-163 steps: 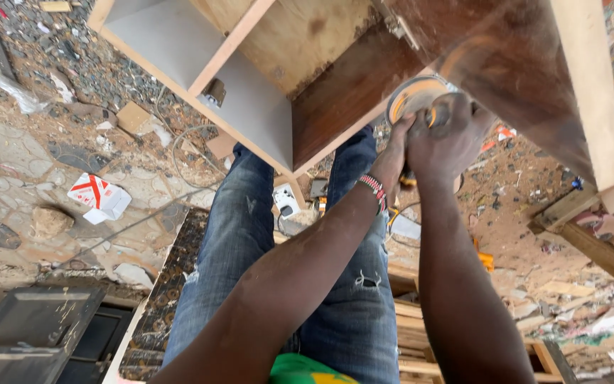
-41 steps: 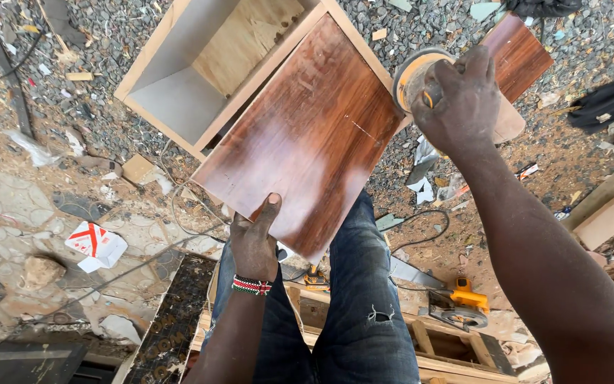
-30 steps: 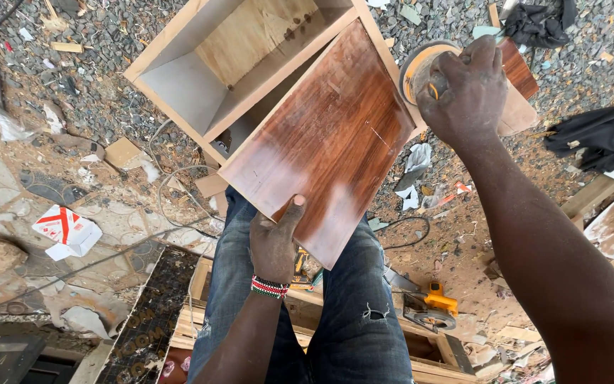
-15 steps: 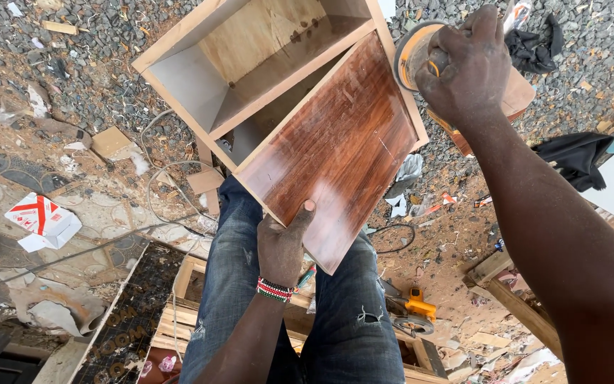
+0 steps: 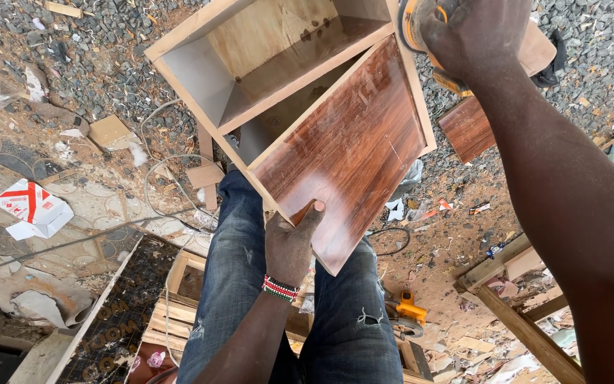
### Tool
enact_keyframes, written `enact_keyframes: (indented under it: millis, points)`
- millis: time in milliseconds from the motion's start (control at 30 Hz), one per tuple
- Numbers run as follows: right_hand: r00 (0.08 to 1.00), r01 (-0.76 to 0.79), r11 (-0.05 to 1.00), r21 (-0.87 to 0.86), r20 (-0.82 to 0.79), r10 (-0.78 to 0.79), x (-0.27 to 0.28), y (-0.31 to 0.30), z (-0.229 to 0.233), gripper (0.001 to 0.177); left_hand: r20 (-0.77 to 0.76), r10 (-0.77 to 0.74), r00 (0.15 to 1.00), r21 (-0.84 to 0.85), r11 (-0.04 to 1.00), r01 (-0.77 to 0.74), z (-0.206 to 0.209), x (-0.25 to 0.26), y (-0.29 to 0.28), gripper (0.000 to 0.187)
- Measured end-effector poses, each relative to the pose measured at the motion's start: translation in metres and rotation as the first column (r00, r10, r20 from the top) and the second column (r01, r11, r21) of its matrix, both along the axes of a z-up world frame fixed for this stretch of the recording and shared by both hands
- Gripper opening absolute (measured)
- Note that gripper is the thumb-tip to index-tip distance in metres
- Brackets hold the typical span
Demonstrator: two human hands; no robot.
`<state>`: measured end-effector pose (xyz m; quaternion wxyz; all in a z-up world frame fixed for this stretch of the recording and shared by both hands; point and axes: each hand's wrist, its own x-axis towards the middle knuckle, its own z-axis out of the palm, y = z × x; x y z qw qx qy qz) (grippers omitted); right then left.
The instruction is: The person uses a handheld electric sander to smooth the surfaces of a wooden cabinet. They systematically sand the interior shelves, the exterior door panel, and the side edges of the cabinet frame.
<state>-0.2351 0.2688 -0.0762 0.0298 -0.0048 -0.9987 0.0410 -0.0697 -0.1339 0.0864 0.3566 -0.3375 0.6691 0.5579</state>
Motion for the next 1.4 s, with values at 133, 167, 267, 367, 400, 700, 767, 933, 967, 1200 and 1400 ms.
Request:
enact_keyframes:
  millis: [133, 167, 267, 367, 400, 700, 767, 933, 967, 1200, 1400]
  points:
    - [0.974, 0.111, 0.994, -0.004, 0.197, -0.108, -0.010, 0.001, 0.000, 0.035, 0.055, -0.003, 0.999, 0.010, 1.000, 0.002, 0.002, 0.000, 0.000, 0.045]
    - [0.971, 0.102, 0.994, 0.029, 0.214, -0.106, -0.012, -0.001, 0.000, 0.038, 0.068, -0.030, 0.997, -0.003, 1.000, 0.030, 0.000, 0.002, -0.002, 0.048]
    - [0.987, 0.014, 1.000, -0.004, 0.162, -0.013, -0.001, -0.003, 0.014, 0.021, 0.114, -0.023, 0.993, -0.040, 0.999, 0.027, -0.004, 0.005, -0.002, 0.054]
    - [0.995, -0.038, 0.997, -0.062, 0.087, 0.044, 0.026, -0.008, 0.029, 0.029, 0.125, -0.020, 0.992, -0.054, 0.998, 0.027, -0.003, 0.004, -0.001, 0.053]
    - [0.995, -0.039, 0.997, -0.062, 0.089, 0.044, 0.035, -0.006, 0.028, 0.029, 0.126, -0.019, 0.992, -0.054, 0.998, 0.026, -0.003, 0.005, -0.001, 0.053]
    - [0.996, 0.002, 0.992, -0.127, 0.084, 0.009, 0.091, 0.003, 0.025, 0.034, 0.040, -0.036, 0.999, -0.043, 0.998, 0.038, -0.005, 0.000, -0.004, 0.045]
    - [0.993, 0.013, 0.983, -0.182, 0.116, 0.008, 0.100, 0.009, 0.022, 0.031, 0.021, -0.048, 0.999, -0.023, 0.999, 0.049, -0.007, 0.001, -0.004, 0.063]
    - [0.993, 0.008, 0.981, -0.193, 0.120, 0.016, 0.128, 0.020, 0.021, 0.027, 0.031, 0.099, 0.995, 0.045, 0.994, -0.100, -0.003, -0.005, -0.002, 0.063]
    - [0.991, 0.029, 0.977, -0.210, 0.132, -0.001, 0.132, 0.021, 0.020, 0.022, 0.060, 0.107, 0.992, 0.037, 0.993, -0.109, -0.003, -0.008, -0.002, 0.068]
    - [0.990, 0.029, 0.980, -0.199, 0.144, 0.000, 0.159, 0.023, 0.018, 0.027, 0.102, 0.281, 0.954, 0.038, 0.958, -0.286, -0.033, 0.003, -0.021, 0.044]
    - [0.983, 0.042, 0.983, -0.180, 0.184, -0.009, 0.173, 0.034, 0.016, 0.029, 0.075, 0.330, 0.941, 0.102, 0.936, -0.336, -0.068, 0.005, -0.038, 0.070]
